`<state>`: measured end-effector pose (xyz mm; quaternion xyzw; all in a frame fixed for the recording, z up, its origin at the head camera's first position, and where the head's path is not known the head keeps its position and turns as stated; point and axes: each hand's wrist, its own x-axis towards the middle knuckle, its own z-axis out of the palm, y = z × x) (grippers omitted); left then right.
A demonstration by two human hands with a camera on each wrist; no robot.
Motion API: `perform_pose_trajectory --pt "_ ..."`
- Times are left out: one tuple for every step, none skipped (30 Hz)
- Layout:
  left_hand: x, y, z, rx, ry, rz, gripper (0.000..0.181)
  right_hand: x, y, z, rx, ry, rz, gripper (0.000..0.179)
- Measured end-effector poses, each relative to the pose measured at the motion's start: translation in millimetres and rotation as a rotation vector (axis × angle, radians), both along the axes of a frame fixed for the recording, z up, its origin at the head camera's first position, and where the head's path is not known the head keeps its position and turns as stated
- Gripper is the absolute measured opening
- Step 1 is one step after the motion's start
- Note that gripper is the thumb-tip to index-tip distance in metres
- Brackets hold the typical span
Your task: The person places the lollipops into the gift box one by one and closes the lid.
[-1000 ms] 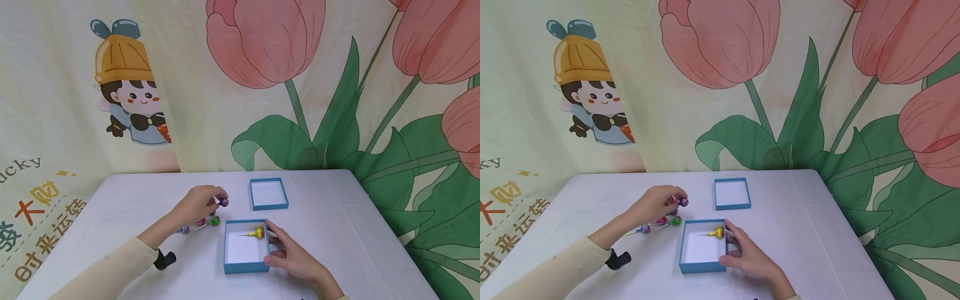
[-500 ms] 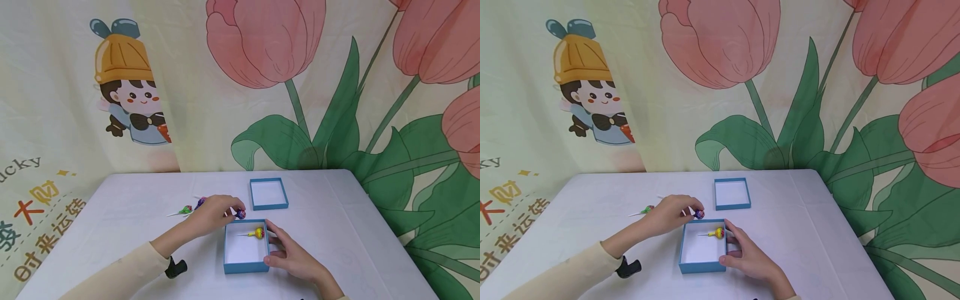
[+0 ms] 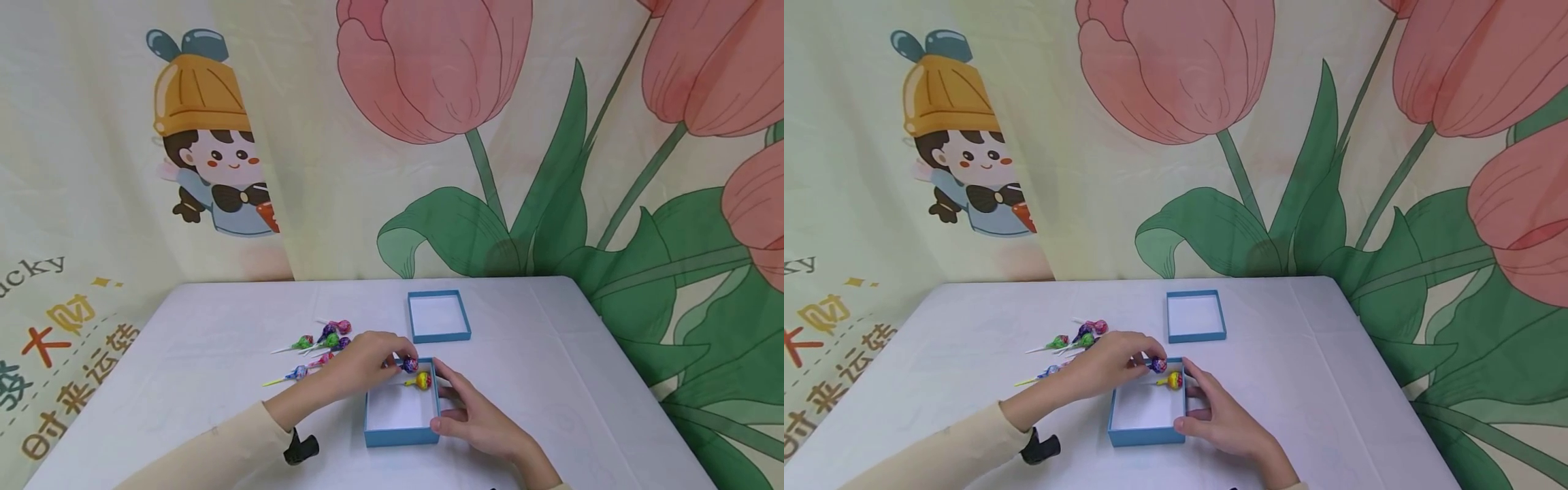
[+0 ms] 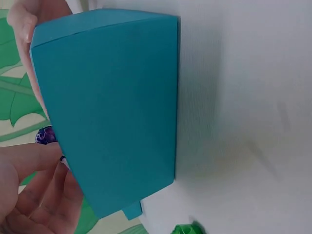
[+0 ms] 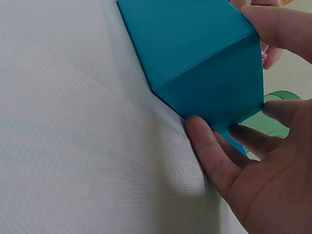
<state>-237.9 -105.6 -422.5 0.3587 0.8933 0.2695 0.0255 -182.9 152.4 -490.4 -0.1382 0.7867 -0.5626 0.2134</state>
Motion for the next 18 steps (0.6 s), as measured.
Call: perform_pose_trajectory --pt "0.4 0.9 -1.2 -0.002 0.001 -0.004 0.03 0.1 0 0.0 0.0 0.0 -0.002 0.092" --pt "0.9 1.6 -1.9 -0.003 0.003 -0.009 0.03 0.2 0 -0.1 0.0 0.0 -0.003 0.092" --pt "1.2 2.3 -2.9 -0.004 0.007 -0.014 0.03 0.4 0 -0.2 -0.001 0.0 -0.003 0.092" --pt "1.6 2.9 -3.7 -0.004 0.008 -0.016 0.03 0.6 0 -0.3 -0.002 0.003 -0.002 0.091" --pt "2.1 3.4 -4.2 -0.004 0.012 -0.019 0.03 0.8 1 -0.3 -0.004 0.006 -0.001 0.091" --pt "2.5 4.0 -5.0 -0.006 0.013 -0.02 0.03 1.1 1 -0.3 -0.008 0.008 0.002 0.091" --pt "2.7 4.5 -5.9 -0.007 0.015 -0.022 0.03 1.3 1 -0.3 -0.013 0.009 0.006 0.09" --pt "2.8 5.0 -6.8 -0.005 0.012 -0.024 0.03 1.6 2 -0.3 -0.016 0.01 0.008 0.09" --pt "3.0 5.6 -7.6 -0.005 0.012 -0.025 0.03 1.7 2 -0.3 -0.02 0.012 0.01 0.09" --pt "3.2 6.2 -8.7 -0.002 0.014 -0.027 0.03 1.8 3 -0.3 -0.024 0.012 0.011 0.09" --pt "3.2 6.9 -10.1 0.001 0.017 -0.031 0.03 1.9 3 -0.4 -0.027 0.012 0.013 0.09" --pt "3.4 7.5 -11.6 0.004 0.016 -0.033 0.03 1.9 3 -0.4 -0.031 0.012 0.015 0.09" --pt "3.8 8.1 -13.1 0.004 0.018 -0.035 0.031 1.9 3 -0.6 -0.034 0.012 0.016 0.09" --pt "4.2 8.8 -14.7 0.006 0.022 -0.038 0.031 1.9 3 -0.7 -0.035 0.013 0.017 0.09" --pt "4.7 9.4 -16.2 0.009 0.025 -0.042 0.031 1.9 4 -1.0 -0.039 0.013 0.02 0.09" --pt "5.4 10.1 -17.7 0.012 0.026 -0.047 0.031 2.0 4 -1.1 -0.042 0.014 0.022 0.09" --pt "6.1 10.9 -19.1 0.014 0.024 -0.05 0.03 2.1 4 -1.3 -0.045 0.015 0.025 0.09" --pt "6.7 11.5 -20.4 0.014 0.025 -0.054 0.029 2.2 4 -1.5 -0.049 0.016 0.027 0.09"
